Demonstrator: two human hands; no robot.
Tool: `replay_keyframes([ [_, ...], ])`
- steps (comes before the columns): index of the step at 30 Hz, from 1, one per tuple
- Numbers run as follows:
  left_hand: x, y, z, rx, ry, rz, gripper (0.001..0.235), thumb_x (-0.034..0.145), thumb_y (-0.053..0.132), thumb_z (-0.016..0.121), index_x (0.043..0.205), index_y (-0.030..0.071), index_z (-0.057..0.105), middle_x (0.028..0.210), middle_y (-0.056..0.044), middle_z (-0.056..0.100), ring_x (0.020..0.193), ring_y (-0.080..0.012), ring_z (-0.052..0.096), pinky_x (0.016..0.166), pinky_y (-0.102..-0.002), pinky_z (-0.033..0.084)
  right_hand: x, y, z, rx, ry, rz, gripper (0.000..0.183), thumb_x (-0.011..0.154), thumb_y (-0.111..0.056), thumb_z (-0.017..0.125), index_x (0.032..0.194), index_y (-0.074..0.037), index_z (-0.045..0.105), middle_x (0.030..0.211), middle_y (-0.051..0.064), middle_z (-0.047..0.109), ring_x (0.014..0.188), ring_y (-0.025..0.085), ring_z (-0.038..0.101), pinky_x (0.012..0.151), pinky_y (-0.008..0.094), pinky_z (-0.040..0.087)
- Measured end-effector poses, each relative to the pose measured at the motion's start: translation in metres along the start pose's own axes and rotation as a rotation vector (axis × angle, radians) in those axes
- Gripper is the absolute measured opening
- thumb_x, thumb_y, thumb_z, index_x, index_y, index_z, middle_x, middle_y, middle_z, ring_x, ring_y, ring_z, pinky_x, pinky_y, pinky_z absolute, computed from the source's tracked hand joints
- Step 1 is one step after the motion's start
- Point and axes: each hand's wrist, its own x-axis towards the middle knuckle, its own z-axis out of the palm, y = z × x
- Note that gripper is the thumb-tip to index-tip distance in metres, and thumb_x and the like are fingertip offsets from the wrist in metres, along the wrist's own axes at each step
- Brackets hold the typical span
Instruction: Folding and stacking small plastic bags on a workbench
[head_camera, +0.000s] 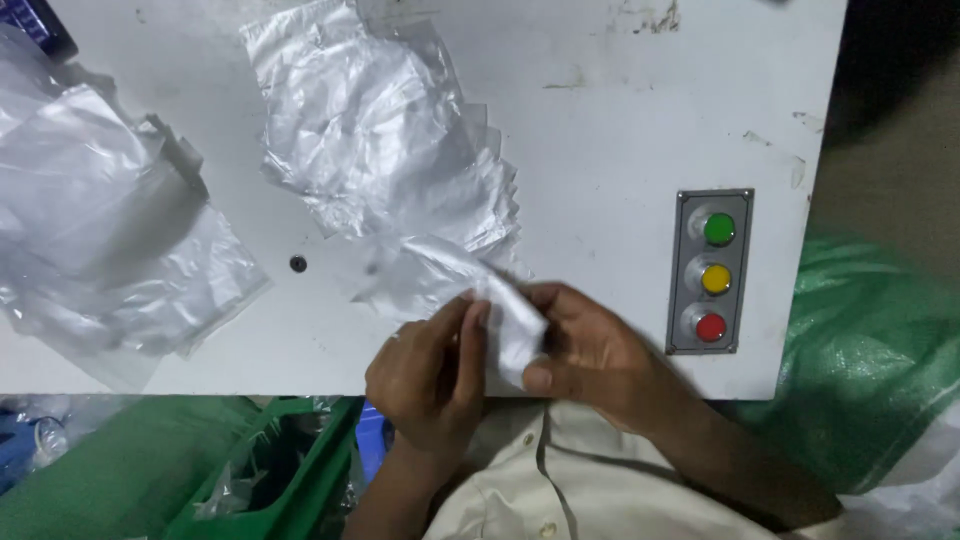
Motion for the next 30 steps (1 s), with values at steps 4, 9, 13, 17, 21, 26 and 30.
replay_keyframes([
  [4,0.003,0.025,0.006,-0.207,-0.14,0.13,0.017,0.101,0.024,0.07,0.101,0.007,0.072,0.066,-0.004,0.066,0.051,-0.0153,0.06,0.05,-0.033,0.048,-0.014,0.003,-0.017,-0.941,0.002,-0.187,0.012,0.095,-0.011,0.046,0.098,-0.007,0.057,0.09,0.007,0.054,0.076,0.02,0.058,0.066,0.034,0.048],
  [9,0.011,0.045,0.012,-0.337,-0.125,0.218,0.02,0.103,0.017,0.072,0.11,-0.001,0.073,0.09,-0.011,0.072,0.069,-0.022,0.062,0.062,-0.036,0.051,-0.034,0.007,-0.057,-0.909,0.194,0.021,0.012,0.083,-0.013,0.056,0.078,-0.012,0.067,0.07,-0.003,0.066,0.069,0.01,0.056,0.055,0.031,0.046],
  [13,0.01,0.029,0.034,-0.081,-0.225,0.098,0.027,0.102,0.018,0.073,0.12,-0.002,0.069,0.122,-0.021,0.07,0.113,-0.0353,0.067,0.09,-0.046,0.057,-0.023,-0.015,-0.052,-0.532,0.626,-0.092,0.051,0.107,-0.031,0.043,0.149,-0.002,0.049,0.068,0.014,0.062,0.052,0.014,0.054,0.056,0.029,0.051],
  [17,-0.001,0.015,0.044,-0.035,-0.261,0.272,0.024,0.107,0.014,0.064,0.126,0.0,0.069,0.133,-0.018,0.068,0.125,-0.0373,0.066,0.098,-0.046,0.055,-0.02,-0.002,-0.065,-0.527,0.672,0.048,0.041,0.09,-0.004,0.071,0.129,-0.002,0.06,0.083,0.012,0.066,0.062,0.017,0.058,0.042,0.027,0.037],
  [21,-0.011,0.019,0.042,0.264,-0.584,0.337,0.047,0.113,0.025,0.043,0.155,0.004,0.044,0.163,-0.013,0.04,0.151,-0.033,0.037,0.119,-0.048,0.034,-0.019,-0.002,-0.063,-0.977,0.522,-0.015,0.032,0.093,-0.017,0.072,0.123,-0.006,0.068,0.081,0.003,0.061,0.064,0.012,0.055,0.061,0.026,0.05],
  [26,0.009,0.012,0.04,0.069,-0.355,0.234,0.02,0.105,0.004,0.054,0.118,0.003,0.068,0.118,-0.014,0.068,0.088,-0.0307,0.057,0.071,-0.04,0.046,-0.012,-0.002,-0.058,-1.287,0.309,-0.332,0.024,0.097,-0.009,0.067,0.117,0.005,0.064,0.115,0.015,0.06,0.096,0.023,0.064,0.077,0.03,0.052],
  [30,0.013,-0.003,0.054,0.095,-0.45,0.22,0.033,0.106,0.02,0.06,0.137,0.009,0.06,0.135,-0.01,0.062,0.1,-0.0289,0.057,0.08,-0.042,0.05,-0.033,0.023,-0.057,-1.582,0.356,-0.657,0.059,0.1,-0.015,0.074,0.148,-0.001,0.043,0.15,0.022,0.049,0.141,0.039,0.053,0.117,0.048,0.048],
])
